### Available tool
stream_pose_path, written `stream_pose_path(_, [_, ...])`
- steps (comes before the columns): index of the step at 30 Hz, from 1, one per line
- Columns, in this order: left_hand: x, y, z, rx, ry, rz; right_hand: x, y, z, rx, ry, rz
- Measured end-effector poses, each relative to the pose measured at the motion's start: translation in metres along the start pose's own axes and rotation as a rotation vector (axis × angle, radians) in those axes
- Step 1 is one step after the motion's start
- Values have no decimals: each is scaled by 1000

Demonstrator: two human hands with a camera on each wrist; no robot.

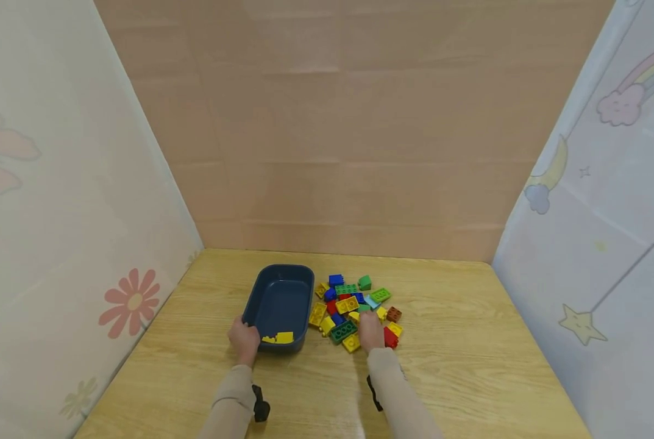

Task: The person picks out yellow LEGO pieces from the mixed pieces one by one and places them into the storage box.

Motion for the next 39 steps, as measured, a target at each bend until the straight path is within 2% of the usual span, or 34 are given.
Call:
stream_pose_path(8, [-1,2,-2,0,-23,-7,1,3,1,-22,-34,18])
stream_pose_path(16, [0,2,-2,-1,-11,0,4,0,3,-41,-72,56])
stream_pose_path(22, [0,1,-1,2,-20,0,4,-3,3,-33,-42,32])
stream_pose_path(25, [0,0,1,-5,-21,2,5,-5,3,-36,-40,46])
stream_pose_path(32, [1,-2,2,-11,-28,1,5,-10,1,-41,-82,185])
stream_pose_path(39, [1,-1,1,-4,-9,11,6,-17,-7,-66,-188,329])
Point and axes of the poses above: each hand's wrist, its own x-axis away from the middle knuckle, its own y-axis out of the palm, z = x × y, the point moved 4 cm from there along -x, towards the middle knuckle, and after that the axes turned 11 degrees about y, right-handed, at the moved point
